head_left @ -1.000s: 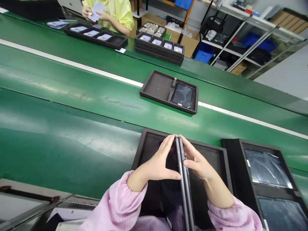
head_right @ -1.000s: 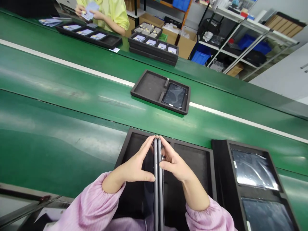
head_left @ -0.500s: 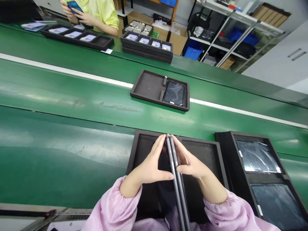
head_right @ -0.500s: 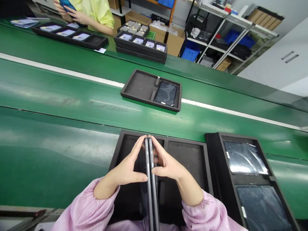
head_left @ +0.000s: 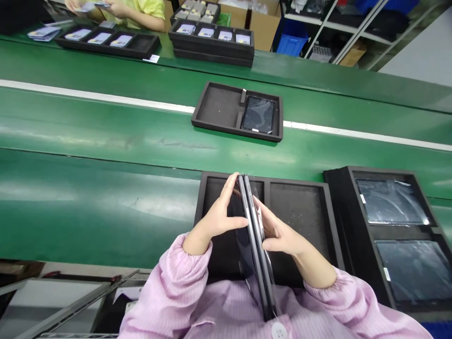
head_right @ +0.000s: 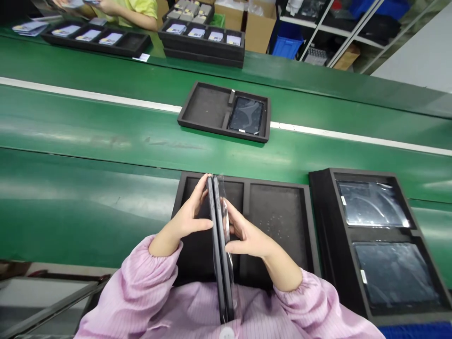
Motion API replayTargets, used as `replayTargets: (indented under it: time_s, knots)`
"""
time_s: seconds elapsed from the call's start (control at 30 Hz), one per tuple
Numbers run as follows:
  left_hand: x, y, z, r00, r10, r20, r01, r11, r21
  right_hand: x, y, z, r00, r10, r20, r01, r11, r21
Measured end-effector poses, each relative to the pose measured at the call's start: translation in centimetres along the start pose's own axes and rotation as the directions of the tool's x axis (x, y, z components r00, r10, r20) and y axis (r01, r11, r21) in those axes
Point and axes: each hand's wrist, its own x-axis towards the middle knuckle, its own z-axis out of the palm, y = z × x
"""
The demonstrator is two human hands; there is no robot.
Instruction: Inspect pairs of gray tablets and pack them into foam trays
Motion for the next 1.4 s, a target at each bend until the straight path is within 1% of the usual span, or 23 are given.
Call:
replayTargets:
  time_s: [0.07, 0.13, 0.17, 0.23, 0.3, 0.33, 0.4, 0.47, 0.53, 0.6, 0.67, 0.7, 0.73, 0.77, 0.8, 0.87, 0.9, 0.93, 1.0, 1.1, 1.2, 1.3, 1.4]
  knots:
    - [-0.8, -0.5, 1.2, 0.998, -0.005, -0.07, 0.003, 1.0, -0.022, -0.5, 0.6, 0.4, 0.999, -0.031, -0.04, 0.031, 0.999, -0.011]
    - [-2.4, -1.4, 3.3, 0.985, 0.002, -0.173, -0.003, 1.0, -0.01, -1.0, 1.9, 1.1, 0.984, -0.103, -0.146, 0.097, 0.994, -0.05]
    - [-3.4, -2.0, 4.7, 0.974, 0.02, -0.227, -0.017, 1.0, 0.014, -1.2, 2.6, 1.7, 0.965, -0.152, -0.214, 0.139, 0.987, -0.077]
    - [-5.6, -3.3, 7.4, 0.958, 0.082, -0.274, -0.055, 0.993, 0.103, -1.7, 4.4, 3.0, 0.906, -0.238, -0.35, 0.209, 0.971, -0.118]
    - [-7.3, -4.3, 9.6, 0.932, 0.15, -0.329, -0.086, 0.976, 0.2, -1.9, 5.9, 4.2, 0.848, -0.267, -0.458, 0.251, 0.963, -0.097]
    - [-7.9, -4.7, 10.3, 0.918, 0.187, -0.349, -0.101, 0.963, 0.25, -2.0, 6.4, 4.7, 0.826, -0.267, -0.496, 0.265, 0.961, -0.075]
    - [-8.4, -4.8, 10.9, 0.898, 0.265, -0.351, -0.137, 0.927, 0.349, -2.0, 6.8, 5.3, 0.799, -0.267, -0.539, 0.269, 0.96, -0.076]
    - [-8.2, -4.1, 10.6, 0.882, 0.342, -0.325, -0.181, 0.881, 0.437, -1.9, 6.3, 5.7, 0.775, -0.301, -0.556, 0.261, 0.953, -0.153]
    - [-7.6, -2.8, 10.2, 0.86, 0.411, -0.304, -0.224, 0.837, 0.499, -1.8, 5.1, 6.0, 0.747, -0.373, -0.55, 0.293, 0.928, -0.232]
    - [-6.9, -0.7, 9.9, 0.826, 0.485, -0.286, -0.282, 0.797, 0.535, -1.7, 3.2, 6.4, 0.707, -0.465, -0.532, 0.385, 0.885, -0.262]
    - [-6.2, 1.8, 9.9, 0.796, 0.551, -0.248, -0.355, 0.759, 0.546, -1.7, 0.9, 6.9, 0.669, -0.547, -0.504, 0.488, 0.834, -0.258]
    - [-5.8, 3.1, 10.0, 0.786, 0.573, -0.233, -0.387, 0.749, 0.538, -1.7, -0.3, 7.1, 0.662, -0.566, -0.492, 0.525, 0.818, -0.235]
    - [-5.4, 4.4, 10.2, 0.784, 0.576, -0.233, -0.401, 0.756, 0.518, -1.6, -1.4, 7.3, 0.672, -0.562, -0.483, 0.545, 0.816, -0.191]
    - [-5.0, 5.6, 10.3, 0.793, 0.554, -0.254, -0.392, 0.783, 0.482, -1.5, -2.4, 7.4, 0.699, -0.535, -0.474, 0.544, 0.829, -0.132]
    - [-4.6, 6.7, 10.5, 0.814, 0.501, -0.294, -0.356, 0.83, 0.43, -1.2, -3.2, 7.4, 0.736, -0.486, -0.471, 0.52, 0.852, -0.067]
    - [-3.8, 8.0, 10.6, 0.849, 0.33, -0.412, -0.229, 0.934, 0.275, -0.6, -4.5, 7.4, 0.796, -0.353, -0.492, 0.424, 0.905, 0.036]
    - [-3.3, 8.2, 10.6, 0.853, 0.236, -0.466, -0.165, 0.968, 0.188, -0.2, -4.9, 7.3, 0.805, -0.288, -0.518, 0.373, 0.925, 0.066]
    - [-2.9, 8.3, 10.5, 0.847, 0.161, -0.506, -0.119, 0.986, 0.115, 0.2, -5.2, 7.2, 0.802, -0.231, -0.55, 0.33, 0.94, 0.087]
    - [-2.3, 8.0, 10.2, 0.826, 0.091, -0.557, -0.088, 0.996, 0.032, 1.0, -5.3, 7.1, 0.79, -0.158, -0.593, 0.283, 0.951, 0.124]
    - [-1.8, 7.4, 9.8, 0.808, 0.056, -0.586, -0.072, 0.997, -0.004, 1.7, -5.1, 7.0, 0.804, -0.119, -0.583, 0.277, 0.942, 0.191]
    - [-1.6, 7.5, 9.5, 0.795, 0.043, -0.605, -0.063, 0.998, -0.012, 1.8, -4.9, 7.1, 0.818, -0.092, -0.568, 0.264, 0.937, 0.228]
    - [-1.2, 7.7, 9.2, 0.774, 0.085, -0.627, -0.091, 0.996, 0.023, 1.7, -5.1, 7.1, 0.818, -0.077, -0.57, 0.25, 0.94, 0.232]
    - [-0.5, 7.4, 8.7, 0.758, 0.169, -0.63, -0.136, 0.986, 0.1, 1.7, -5.4, 7.0, 0.814, -0.09, -0.574, 0.249, 0.946, 0.206]
